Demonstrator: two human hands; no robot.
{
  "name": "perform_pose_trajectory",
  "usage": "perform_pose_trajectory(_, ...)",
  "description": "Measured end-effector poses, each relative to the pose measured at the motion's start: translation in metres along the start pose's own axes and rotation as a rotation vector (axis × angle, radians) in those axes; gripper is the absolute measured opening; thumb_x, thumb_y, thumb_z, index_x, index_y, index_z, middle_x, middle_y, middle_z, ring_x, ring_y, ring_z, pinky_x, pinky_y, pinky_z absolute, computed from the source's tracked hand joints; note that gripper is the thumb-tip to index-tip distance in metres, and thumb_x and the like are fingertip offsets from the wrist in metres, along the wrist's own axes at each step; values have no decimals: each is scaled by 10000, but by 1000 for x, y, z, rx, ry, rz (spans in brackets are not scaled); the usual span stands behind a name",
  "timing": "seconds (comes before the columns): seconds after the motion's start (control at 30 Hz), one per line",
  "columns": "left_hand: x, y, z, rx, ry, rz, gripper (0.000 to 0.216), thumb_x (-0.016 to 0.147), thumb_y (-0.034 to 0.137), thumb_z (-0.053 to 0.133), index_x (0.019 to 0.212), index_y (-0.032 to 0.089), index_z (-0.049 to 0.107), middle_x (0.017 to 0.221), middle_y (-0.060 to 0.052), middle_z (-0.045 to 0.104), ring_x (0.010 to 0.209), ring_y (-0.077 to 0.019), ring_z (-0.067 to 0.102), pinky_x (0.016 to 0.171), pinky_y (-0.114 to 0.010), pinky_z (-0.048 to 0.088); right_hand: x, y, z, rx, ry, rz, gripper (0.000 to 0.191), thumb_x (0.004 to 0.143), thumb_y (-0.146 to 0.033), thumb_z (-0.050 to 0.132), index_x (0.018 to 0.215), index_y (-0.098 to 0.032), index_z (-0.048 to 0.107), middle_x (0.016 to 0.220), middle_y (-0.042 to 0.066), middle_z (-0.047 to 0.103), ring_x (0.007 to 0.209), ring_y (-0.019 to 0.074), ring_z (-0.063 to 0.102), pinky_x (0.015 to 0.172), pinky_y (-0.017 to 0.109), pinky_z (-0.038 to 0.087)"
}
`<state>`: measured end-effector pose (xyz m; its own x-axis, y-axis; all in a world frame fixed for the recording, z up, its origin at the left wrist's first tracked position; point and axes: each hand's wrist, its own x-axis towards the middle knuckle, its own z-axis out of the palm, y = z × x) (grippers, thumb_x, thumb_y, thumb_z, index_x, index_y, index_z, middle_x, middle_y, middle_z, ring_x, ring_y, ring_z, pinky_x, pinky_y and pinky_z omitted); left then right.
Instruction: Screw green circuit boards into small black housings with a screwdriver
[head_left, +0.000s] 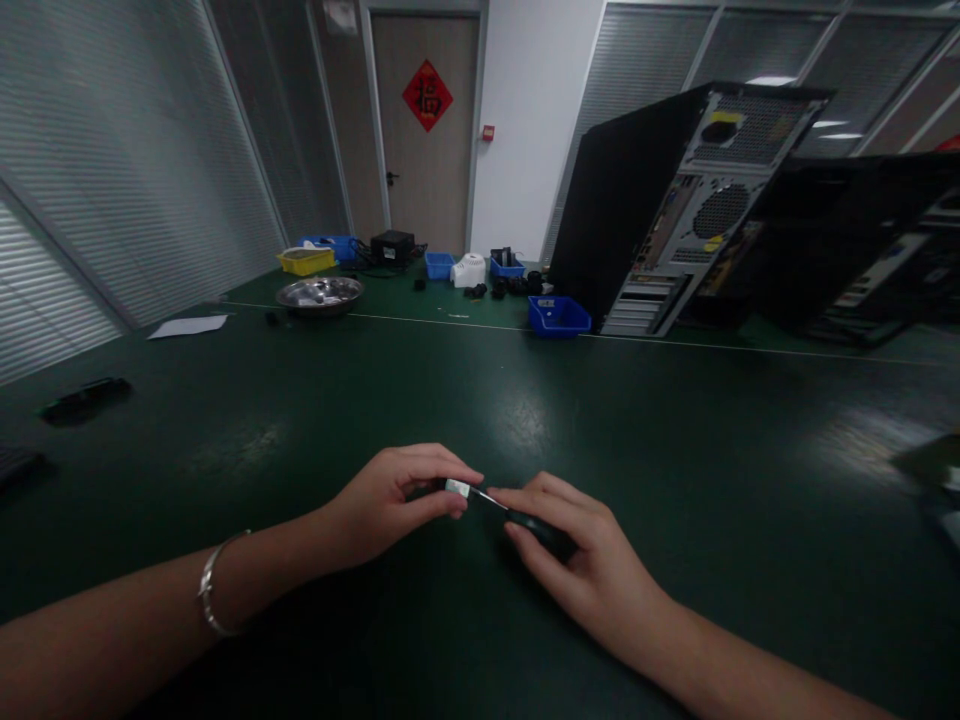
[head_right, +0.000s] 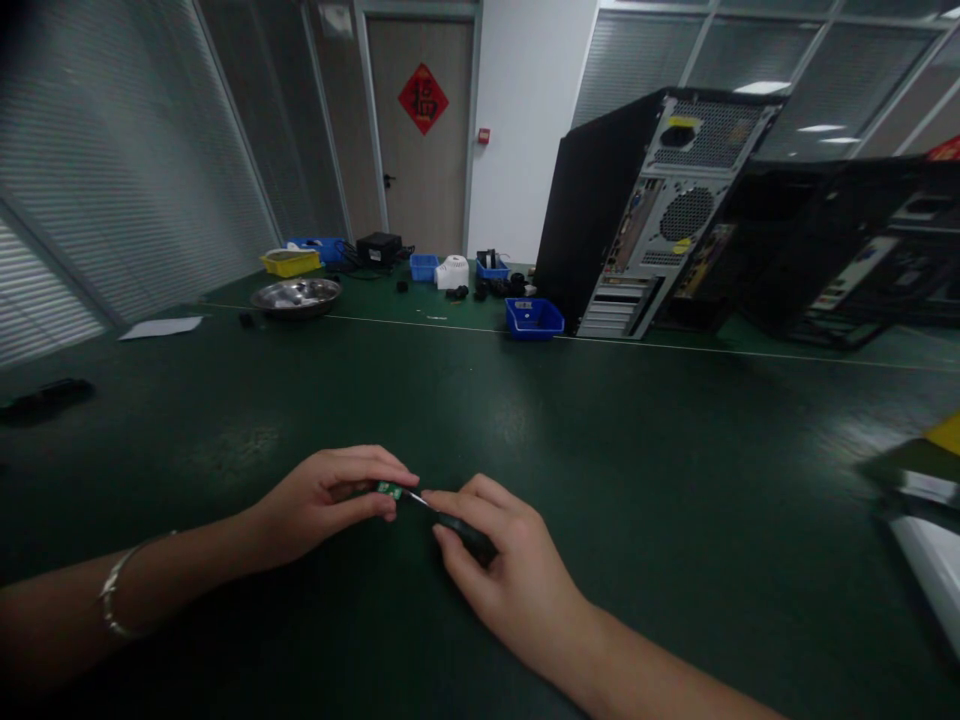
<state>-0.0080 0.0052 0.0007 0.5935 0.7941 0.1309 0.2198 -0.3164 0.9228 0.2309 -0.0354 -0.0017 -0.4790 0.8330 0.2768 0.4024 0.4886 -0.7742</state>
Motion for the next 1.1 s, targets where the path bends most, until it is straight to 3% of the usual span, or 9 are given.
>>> perform_pose_trajectory(0.2, 1, 4, 3, -227, 18, -52, 213, 854, 144, 656, 1045, 157, 749, 997, -66, 667, 775, -148, 652, 740, -299, 551, 1, 1, 2, 38, 11, -22, 298, 941, -168, 547, 1206, -228, 670, 880, 43, 619, 791, 171, 600, 681, 290, 461)
perform_pose_trajectory(0.67, 1, 6, 4, -353, -8, -76, 196, 846, 149, 673, 1021, 159, 762, 972, -55, 659, 765, -138, 647, 740, -293, 549, -1, -2, 2, 93, 22, -22, 287, 937, -181, 558, 1194, -223, 680, 904, 53, 642, 810, 180, 617, 703, 301, 471)
perform_pose_trajectory(0.83, 2, 4, 4, -264, 22, -91, 204, 848, 192, 663, 1037, 158, 733, 990, -56, 652, 760, -144, 639, 737, -313, 548, -2, 1, 2, 80, 35, -20, 288, 940, -186, 555, 1197, -234, 677, 908, 49, 642, 817, 181, 618, 704, 299, 470)
perform_pose_trajectory(0.97, 2, 1, 3, -125, -8, -124, 242, 899, 209, 592, 1135, 160, 606, 990, -60, 664, 790, -156, 643, 732, -322, 539, -2, 3, -1, 67, 98, -2, 281, 940, -189, 559, 1189, -234, 679, 888, 38, 648, 792, 173, 611, 683, 284, 461)
perform_pose_trajectory(1.1, -1, 2, 1, 4, -112, -120, 146, 869, 236, 670, 997, 166, 657, 846, -20, 659, 763, -164, 604, 706, -304, 481, -1, 5, -2, 62, 119, 8, 280, 943, -196, 562, 1193, -249, 675, 887, 27, 653, 791, 166, 615, 685, 276, 459)
